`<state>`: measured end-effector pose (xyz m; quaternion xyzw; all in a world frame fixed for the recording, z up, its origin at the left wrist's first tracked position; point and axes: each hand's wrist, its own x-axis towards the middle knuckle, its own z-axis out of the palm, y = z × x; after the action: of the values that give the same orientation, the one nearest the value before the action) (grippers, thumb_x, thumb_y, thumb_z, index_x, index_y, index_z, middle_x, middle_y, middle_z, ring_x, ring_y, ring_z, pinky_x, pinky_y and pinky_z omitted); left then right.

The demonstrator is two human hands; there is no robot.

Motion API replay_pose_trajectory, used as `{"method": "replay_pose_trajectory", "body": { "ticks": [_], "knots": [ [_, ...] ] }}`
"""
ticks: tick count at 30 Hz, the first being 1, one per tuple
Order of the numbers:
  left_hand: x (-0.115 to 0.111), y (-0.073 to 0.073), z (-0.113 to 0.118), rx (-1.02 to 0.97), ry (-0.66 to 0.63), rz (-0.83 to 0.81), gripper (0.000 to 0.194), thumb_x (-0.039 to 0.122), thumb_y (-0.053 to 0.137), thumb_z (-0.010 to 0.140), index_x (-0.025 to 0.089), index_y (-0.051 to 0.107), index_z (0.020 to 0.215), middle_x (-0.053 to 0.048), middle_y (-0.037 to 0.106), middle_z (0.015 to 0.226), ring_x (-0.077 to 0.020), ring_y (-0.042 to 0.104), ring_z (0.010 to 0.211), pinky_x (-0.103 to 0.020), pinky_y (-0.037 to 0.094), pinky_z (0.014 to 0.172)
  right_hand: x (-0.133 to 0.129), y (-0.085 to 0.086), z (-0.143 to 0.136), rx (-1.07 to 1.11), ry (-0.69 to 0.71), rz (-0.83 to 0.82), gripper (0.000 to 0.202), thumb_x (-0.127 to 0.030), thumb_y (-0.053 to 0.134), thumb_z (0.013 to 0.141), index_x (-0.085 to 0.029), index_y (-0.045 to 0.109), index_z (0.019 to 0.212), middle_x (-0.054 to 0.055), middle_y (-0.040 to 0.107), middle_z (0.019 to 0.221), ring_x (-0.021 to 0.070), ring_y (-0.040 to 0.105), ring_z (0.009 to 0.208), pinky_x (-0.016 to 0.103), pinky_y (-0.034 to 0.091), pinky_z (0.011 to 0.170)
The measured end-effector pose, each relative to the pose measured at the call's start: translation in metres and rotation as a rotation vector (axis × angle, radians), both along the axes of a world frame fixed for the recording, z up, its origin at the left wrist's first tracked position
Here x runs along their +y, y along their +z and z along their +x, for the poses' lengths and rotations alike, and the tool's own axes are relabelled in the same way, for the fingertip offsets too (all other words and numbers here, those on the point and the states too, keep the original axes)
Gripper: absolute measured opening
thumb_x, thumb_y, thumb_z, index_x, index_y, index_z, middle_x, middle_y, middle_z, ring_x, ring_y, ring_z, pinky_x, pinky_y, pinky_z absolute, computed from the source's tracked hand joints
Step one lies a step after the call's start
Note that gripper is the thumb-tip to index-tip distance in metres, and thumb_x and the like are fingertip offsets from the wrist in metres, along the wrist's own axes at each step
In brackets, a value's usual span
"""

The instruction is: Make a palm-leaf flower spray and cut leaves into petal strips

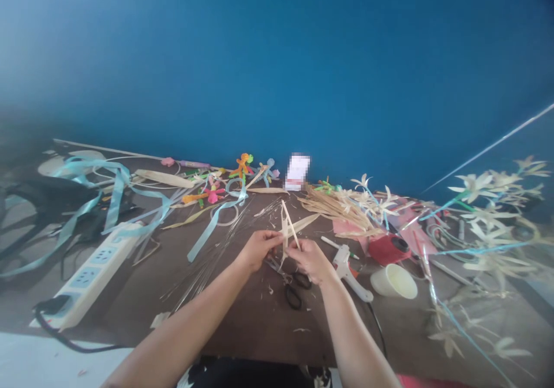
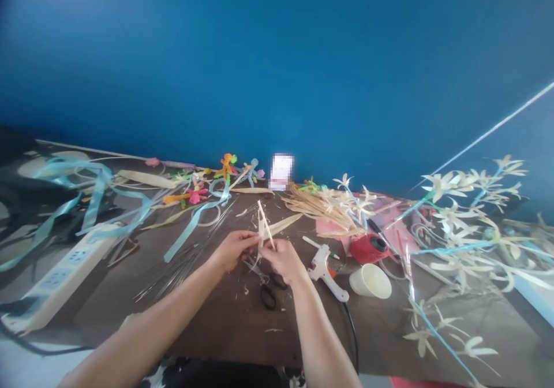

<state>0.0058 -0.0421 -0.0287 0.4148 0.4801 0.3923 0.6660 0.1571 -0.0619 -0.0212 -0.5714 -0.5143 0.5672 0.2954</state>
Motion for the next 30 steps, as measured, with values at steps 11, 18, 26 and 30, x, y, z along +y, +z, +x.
{"method": "replay_pose_trajectory", "body": {
  "ticks": [11,18,26,30],
  "knots": [
    [-0.010,-0.003,0.002,-0.005,0.051,0.000,0.019,0.030,0.063,0.059,0.013,0.058,0.063,0.004,0.048,0.042,-0.0047,0.040,0.038,-0.016,0.023,0.035,-0.005,0.000,0.005,0.239,-0.118,-0.029,0.027,-0.042,0.058,0.065,-0.017,0.050,0.073,-0.011,0.026,0.041,0.0027,0.021,0.031,0.015,0.015,0.029],
    [-0.017,0.000,-0.008,-0.044,0.097,-0.007,0.012,0.026,0.057,0.063,0.015,0.052,0.065,-0.001,0.060,0.058,-0.0073,0.051,0.043,-0.015,0.026,0.034,0.010,-0.014,0.023,-0.064,-0.366,0.244,0.045,-0.036,0.049,0.070,-0.019,0.042,0.111,-0.004,0.050,0.061,0.0109,0.045,0.047,0.022,0.037,0.042],
    [-0.025,0.014,-0.025,-0.083,0.161,0.063,0.014,0.024,0.058,0.064,0.016,0.053,0.075,-0.002,0.064,0.068,-0.0104,0.057,0.054,-0.016,0.035,0.042,0.008,0.009,0.026,-0.638,-0.213,0.613,0.032,-0.022,0.047,0.071,-0.016,0.053,0.102,0.011,0.050,0.105,0.0241,0.046,0.100,0.036,0.035,0.084],
    [-0.028,0.026,-0.033,-0.040,0.212,0.110,0.015,0.028,0.060,0.064,0.015,0.054,0.070,-0.003,0.064,0.069,-0.0101,0.057,0.056,-0.016,0.036,0.044,-0.032,0.019,0.020,-0.863,0.275,0.426,0.013,-0.030,0.052,0.071,-0.022,0.056,0.079,0.002,0.058,0.073,0.0187,0.057,0.069,0.028,0.039,0.062]
  ]
}}
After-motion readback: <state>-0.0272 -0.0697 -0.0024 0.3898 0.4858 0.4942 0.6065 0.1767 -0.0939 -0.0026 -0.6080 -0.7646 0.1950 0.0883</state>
